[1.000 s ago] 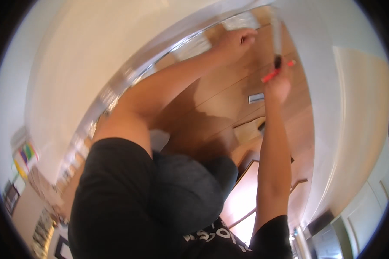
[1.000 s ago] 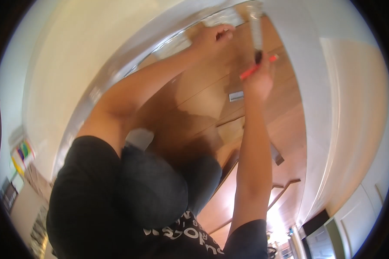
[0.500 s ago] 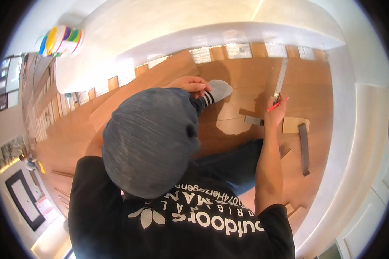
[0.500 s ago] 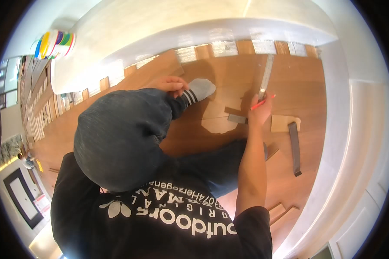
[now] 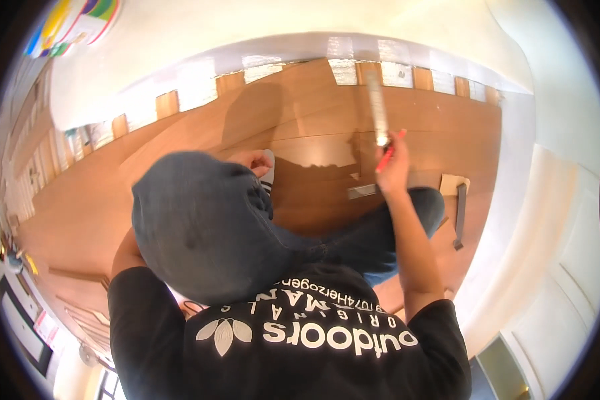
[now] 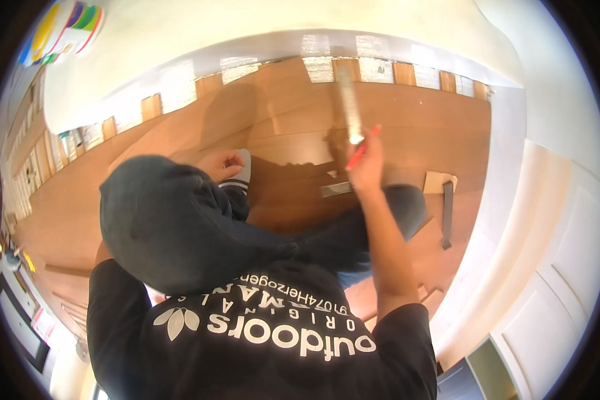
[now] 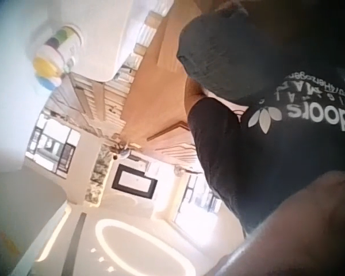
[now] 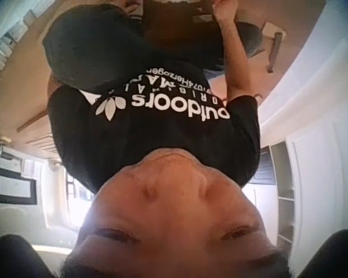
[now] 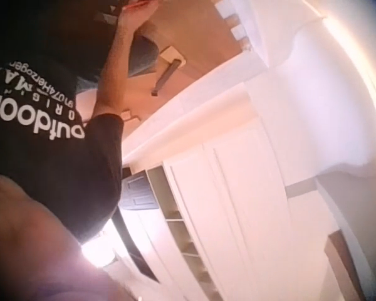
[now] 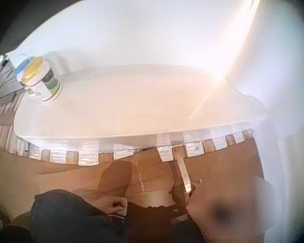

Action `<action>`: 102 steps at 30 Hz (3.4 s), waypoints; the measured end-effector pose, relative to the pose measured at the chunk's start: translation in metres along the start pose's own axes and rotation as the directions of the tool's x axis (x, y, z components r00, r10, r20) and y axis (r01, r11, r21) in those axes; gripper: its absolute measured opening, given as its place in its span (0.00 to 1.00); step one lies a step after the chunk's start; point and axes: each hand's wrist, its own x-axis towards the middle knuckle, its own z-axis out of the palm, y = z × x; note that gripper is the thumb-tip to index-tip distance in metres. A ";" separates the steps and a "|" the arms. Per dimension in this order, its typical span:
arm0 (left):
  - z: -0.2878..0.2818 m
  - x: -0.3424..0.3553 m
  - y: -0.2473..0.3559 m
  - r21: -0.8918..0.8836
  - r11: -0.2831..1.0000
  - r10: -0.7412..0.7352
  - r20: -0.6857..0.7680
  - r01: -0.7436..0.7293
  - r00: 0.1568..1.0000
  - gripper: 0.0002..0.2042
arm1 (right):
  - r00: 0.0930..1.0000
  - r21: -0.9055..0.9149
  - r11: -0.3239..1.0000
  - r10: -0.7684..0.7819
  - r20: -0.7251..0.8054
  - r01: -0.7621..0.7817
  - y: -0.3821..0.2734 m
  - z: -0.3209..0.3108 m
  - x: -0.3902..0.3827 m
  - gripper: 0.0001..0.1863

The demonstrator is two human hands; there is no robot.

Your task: The person installs wooden flooring by using a nail gun to secure planks, marking planks with a pencil and square, and fitting planks against a wall.

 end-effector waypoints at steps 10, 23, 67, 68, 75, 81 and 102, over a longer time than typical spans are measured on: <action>0.005 0.175 0.081 0.757 0.524 0.733 -0.168 -0.391 0.659 0.15 | 0.971 -0.224 0.972 0.119 0.209 -0.071 -0.015 0.065 -0.004 0.25; 0.035 0.195 0.087 0.847 0.476 0.741 -0.240 -0.238 0.627 0.30 | 0.982 -0.175 0.983 0.080 0.171 -0.049 0.004 0.090 0.005 0.26; 0.044 0.209 0.092 0.900 0.401 0.750 -0.215 -0.171 0.626 0.27 | 0.958 0.005 0.976 0.214 0.189 -0.218 0.008 0.081 0.015 0.25; 0.044 0.209 0.092 0.902 0.397 0.750 -0.213 -0.169 0.627 0.27 | 0.961 0.002 0.978 0.204 0.186 -0.208 0.008 0.081 0.015 0.25; 0.044 0.207 0.094 0.891 0.418 0.726 -0.211 -0.177 0.654 0.28 | 0.963 -0.023 0.981 0.196 0.185 -0.195 0.008 0.082 0.015 0.25; 0.044 0.210 0.088 0.901 0.406 0.741 -0.224 -0.156 0.633 0.27 | 0.954 0.000 0.973 0.227 0.195 -0.232 0.008 0.083 0.015 0.25; 0.041 0.209 0.089 0.909 0.389 0.753 -0.219 -0.151 0.621 0.28 | 0.948 0.011 0.967 0.246 0.199 -0.253 0.007 0.084 0.016 0.24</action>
